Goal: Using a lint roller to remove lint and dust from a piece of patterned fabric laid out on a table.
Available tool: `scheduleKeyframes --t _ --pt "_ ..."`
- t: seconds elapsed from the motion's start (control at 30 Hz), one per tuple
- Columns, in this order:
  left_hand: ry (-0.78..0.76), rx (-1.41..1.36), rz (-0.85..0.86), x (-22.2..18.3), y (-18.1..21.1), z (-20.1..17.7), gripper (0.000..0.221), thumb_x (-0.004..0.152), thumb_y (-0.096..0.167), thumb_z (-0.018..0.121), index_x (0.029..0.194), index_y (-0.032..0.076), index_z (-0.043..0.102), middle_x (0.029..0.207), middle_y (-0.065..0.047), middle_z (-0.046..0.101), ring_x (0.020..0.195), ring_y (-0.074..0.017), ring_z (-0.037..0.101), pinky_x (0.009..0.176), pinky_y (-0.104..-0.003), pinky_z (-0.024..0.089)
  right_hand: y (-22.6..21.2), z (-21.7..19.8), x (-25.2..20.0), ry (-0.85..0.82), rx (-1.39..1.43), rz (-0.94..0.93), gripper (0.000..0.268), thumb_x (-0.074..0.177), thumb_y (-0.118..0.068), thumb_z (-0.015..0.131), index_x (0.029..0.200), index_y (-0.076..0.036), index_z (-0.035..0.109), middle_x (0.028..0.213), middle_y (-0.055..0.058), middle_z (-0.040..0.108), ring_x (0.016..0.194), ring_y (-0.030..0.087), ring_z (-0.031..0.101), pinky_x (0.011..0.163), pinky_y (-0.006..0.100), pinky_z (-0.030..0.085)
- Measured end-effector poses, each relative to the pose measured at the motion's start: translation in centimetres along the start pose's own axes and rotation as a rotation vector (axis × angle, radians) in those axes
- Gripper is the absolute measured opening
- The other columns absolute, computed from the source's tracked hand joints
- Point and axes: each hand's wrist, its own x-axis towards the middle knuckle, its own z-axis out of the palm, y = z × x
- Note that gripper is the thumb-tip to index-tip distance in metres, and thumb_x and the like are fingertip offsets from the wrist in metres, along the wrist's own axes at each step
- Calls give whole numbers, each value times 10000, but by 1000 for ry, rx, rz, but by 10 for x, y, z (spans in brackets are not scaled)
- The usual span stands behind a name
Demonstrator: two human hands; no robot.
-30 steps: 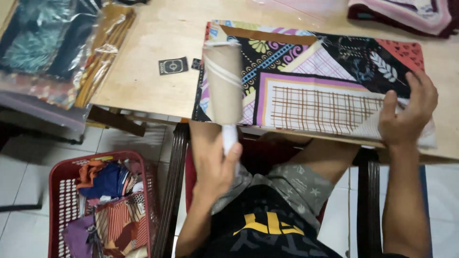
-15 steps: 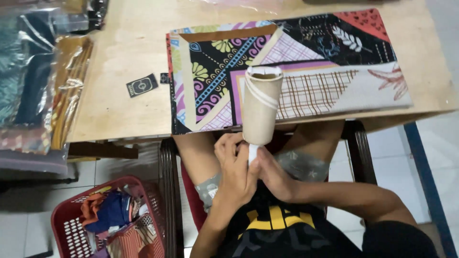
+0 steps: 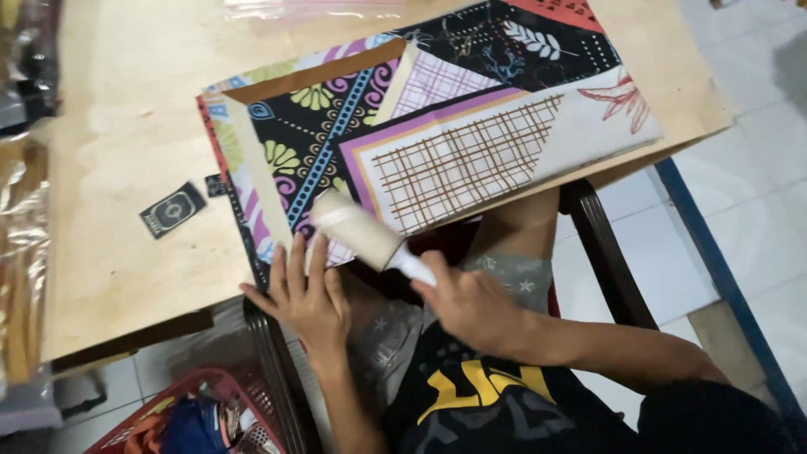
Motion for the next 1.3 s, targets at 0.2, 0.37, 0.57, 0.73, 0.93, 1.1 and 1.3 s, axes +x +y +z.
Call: scheduleKeyframes --t 0.2,0.37,0.57,0.73,0.93,1.1,1.3 --pt "68 50 -33 -5 -3 11 408 1104 390 433 1282 306 790 1378 -8 727 1339 -277 590 1207 -630 48 53 -54 -31 140 -390 128 355 1025 -296 502 1159 23 582 443 215 597 387 381 663 391 493 524" --pt "24 -12 -140 1 9 3 342 1121 314 530 1277 199 812 1379 -67 739 1404 -308 568 1241 -629 -12 126 -98 -49 -146 -480 663 323 1162 -350 380 1194 -51 496 607 64 642 407 251 600 354 397 495" --pt "-43 -44 -178 19 26 -20 314 1130 289 547 1320 201 781 1417 -48 704 1424 -276 538 1240 -621 -31 221 -126 -72 -77 -391 956 488 1198 -412 291 1310 38 444 1013 466 692 921 676 638 763 721 463" --pt "-159 -89 -248 67 49 -52 368 1119 364 501 1276 138 746 1314 -62 723 1320 -284 588 1220 -662 -10 232 -135 -77 144 -370 777 458 1235 -346 349 1301 85 489 901 451 671 773 682 608 669 693 427" --pt "-395 -201 -68 166 85 15 673 1062 541 276 1418 34 537 1384 -195 609 1288 -396 523 1126 -571 272 185 -119 -13 241 -369 612 459 1175 -397 331 1345 0 487 838 383 687 723 624 640 601 680 434" --pt "-818 -73 -96 204 48 67 840 961 747 98 1633 249 166 1702 -140 100 1539 -410 25 1228 -617 -38 131 -70 52 171 -411 449 374 1125 -399 389 1242 -64 507 699 88 660 506 328 618 425 502 478" --pt "-906 71 -189 212 7 61 906 892 809 23 1648 310 38 1718 -28 -63 1559 -309 -103 1242 -614 -63 103 -53 111 122 -386 173 414 1128 -426 423 1168 -25 517 594 47 616 435 279 585 412 457 448"
